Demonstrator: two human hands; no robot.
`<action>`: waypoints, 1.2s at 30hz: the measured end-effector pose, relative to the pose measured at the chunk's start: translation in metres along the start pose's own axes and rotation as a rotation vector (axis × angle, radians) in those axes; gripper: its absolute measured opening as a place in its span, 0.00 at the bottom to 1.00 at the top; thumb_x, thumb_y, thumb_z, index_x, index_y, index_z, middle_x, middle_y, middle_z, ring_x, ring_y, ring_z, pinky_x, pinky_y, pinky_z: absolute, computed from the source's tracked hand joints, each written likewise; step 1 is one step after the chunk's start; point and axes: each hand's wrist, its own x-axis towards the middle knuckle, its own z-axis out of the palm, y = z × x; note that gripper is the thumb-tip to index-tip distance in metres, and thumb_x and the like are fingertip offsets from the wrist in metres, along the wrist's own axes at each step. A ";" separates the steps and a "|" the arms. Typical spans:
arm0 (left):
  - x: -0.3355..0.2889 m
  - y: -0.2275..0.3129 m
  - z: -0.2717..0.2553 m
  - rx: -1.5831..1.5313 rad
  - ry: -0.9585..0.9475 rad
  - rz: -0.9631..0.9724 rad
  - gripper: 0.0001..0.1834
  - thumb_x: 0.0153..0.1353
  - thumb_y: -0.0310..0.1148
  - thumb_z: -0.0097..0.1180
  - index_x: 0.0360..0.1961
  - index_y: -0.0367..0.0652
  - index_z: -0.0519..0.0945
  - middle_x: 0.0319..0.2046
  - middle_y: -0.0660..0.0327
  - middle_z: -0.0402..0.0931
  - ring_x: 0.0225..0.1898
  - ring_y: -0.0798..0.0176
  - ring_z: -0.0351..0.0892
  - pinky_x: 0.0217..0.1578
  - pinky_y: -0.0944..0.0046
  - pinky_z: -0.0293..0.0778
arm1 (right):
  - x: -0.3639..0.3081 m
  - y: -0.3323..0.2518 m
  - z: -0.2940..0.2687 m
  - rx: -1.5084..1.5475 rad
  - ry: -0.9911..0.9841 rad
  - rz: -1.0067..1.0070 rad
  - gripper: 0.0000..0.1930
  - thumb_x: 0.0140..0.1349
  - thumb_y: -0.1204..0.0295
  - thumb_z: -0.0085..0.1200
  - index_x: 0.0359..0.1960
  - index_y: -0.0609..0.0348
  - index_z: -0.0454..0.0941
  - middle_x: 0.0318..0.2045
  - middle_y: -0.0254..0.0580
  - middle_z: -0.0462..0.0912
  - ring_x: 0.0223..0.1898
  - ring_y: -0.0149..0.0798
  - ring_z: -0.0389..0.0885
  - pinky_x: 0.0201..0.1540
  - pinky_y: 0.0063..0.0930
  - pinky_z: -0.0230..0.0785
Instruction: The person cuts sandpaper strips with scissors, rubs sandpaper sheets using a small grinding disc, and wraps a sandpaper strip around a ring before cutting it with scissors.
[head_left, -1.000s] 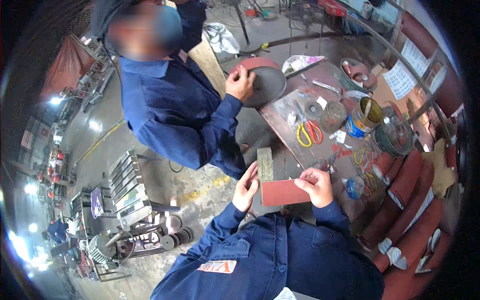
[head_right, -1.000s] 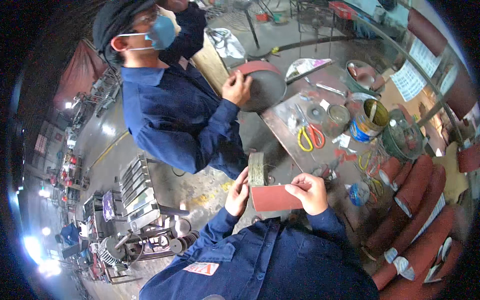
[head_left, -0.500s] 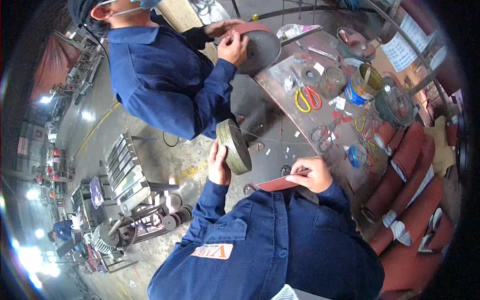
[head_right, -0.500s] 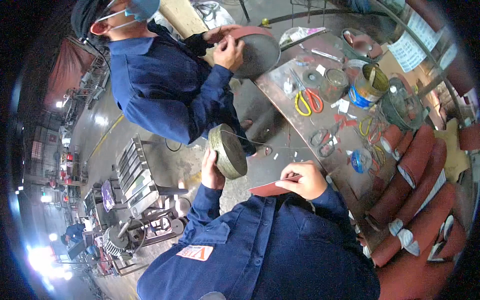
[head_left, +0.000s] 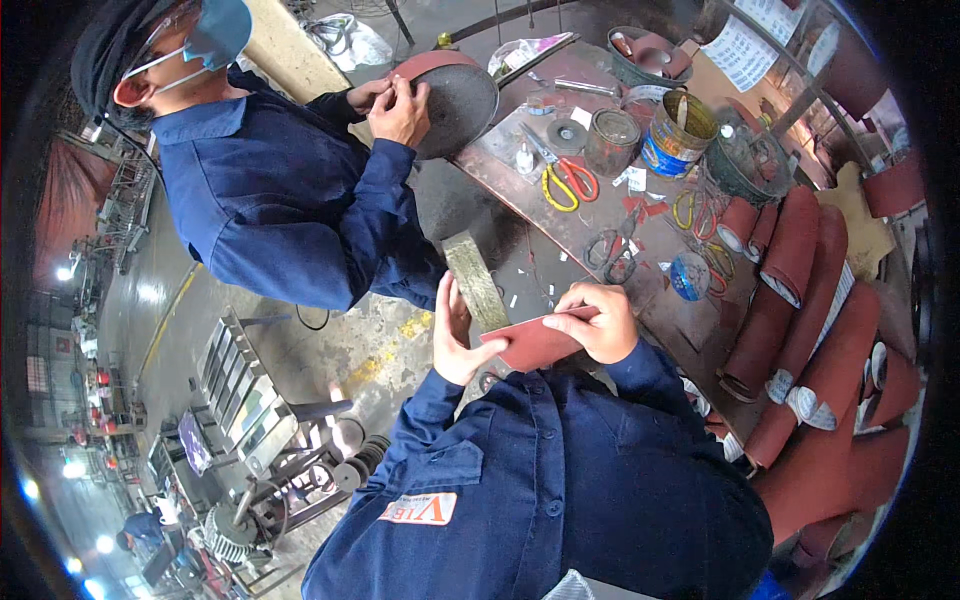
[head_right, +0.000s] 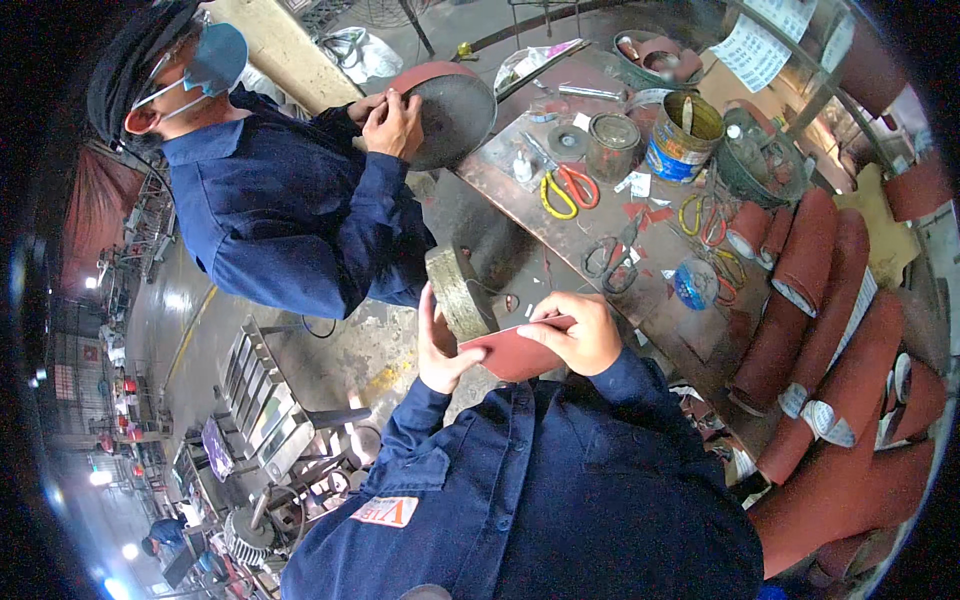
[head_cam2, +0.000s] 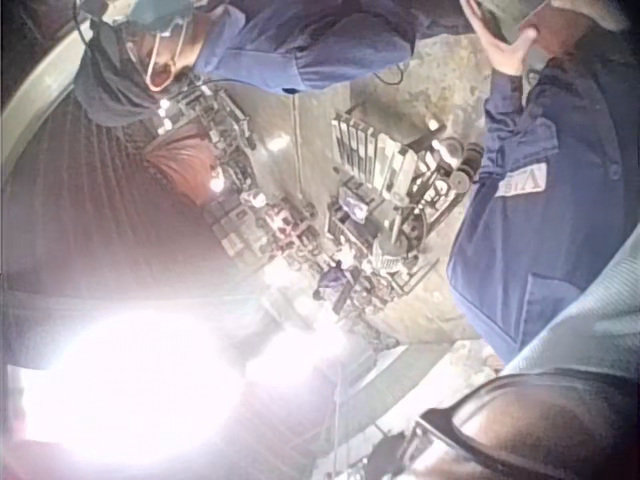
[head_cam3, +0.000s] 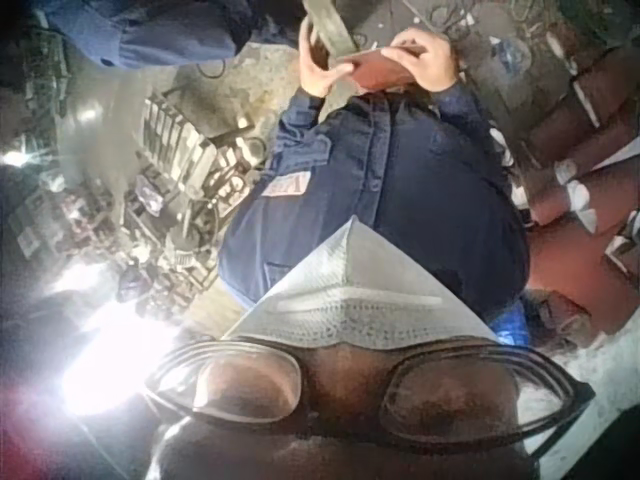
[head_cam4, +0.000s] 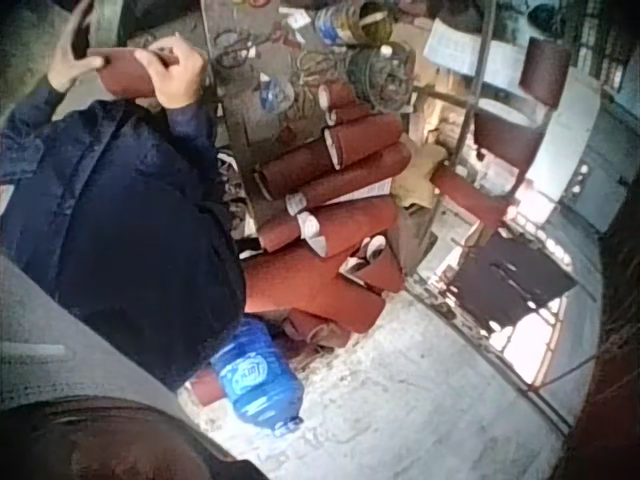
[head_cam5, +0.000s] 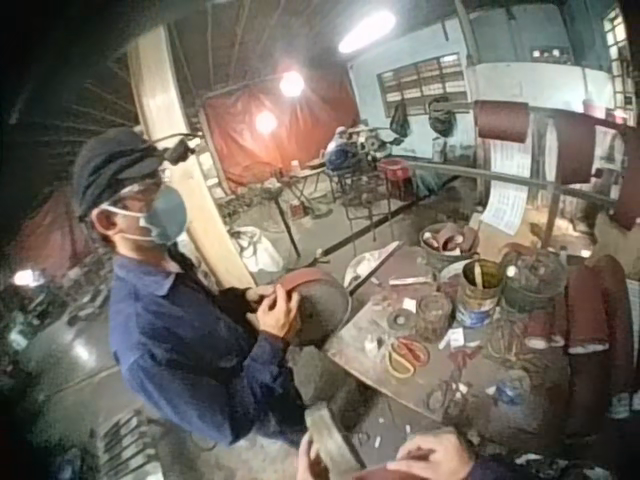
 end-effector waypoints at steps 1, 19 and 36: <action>-0.004 -0.005 0.000 -0.062 0.046 -0.064 0.64 0.40 0.26 0.75 0.70 0.39 0.39 0.68 0.47 0.50 0.68 0.52 0.55 0.66 0.55 0.51 | 0.003 0.002 0.001 -0.011 -0.004 0.030 0.10 0.51 0.73 0.67 0.25 0.64 0.77 0.23 0.38 0.81 0.25 0.28 0.79 0.30 0.24 0.71; -0.068 -0.020 -0.022 -0.139 0.511 -0.254 0.54 0.49 0.28 0.67 0.70 0.40 0.43 0.60 0.49 0.64 0.59 0.53 0.67 0.58 0.54 0.65 | 0.054 0.125 0.026 0.337 -0.472 0.382 0.06 0.63 0.73 0.53 0.33 0.63 0.76 0.25 0.29 0.78 0.25 0.23 0.73 0.28 0.19 0.65; -0.226 -0.018 -0.035 -0.305 1.562 -0.524 0.43 0.54 0.66 0.49 0.66 0.54 0.61 0.64 0.57 0.62 0.62 0.50 0.64 0.53 0.42 0.66 | 0.073 0.389 0.233 0.709 0.111 1.621 0.43 0.61 0.36 0.38 0.71 0.45 0.43 0.70 0.54 0.47 0.64 0.70 0.56 0.59 0.68 0.54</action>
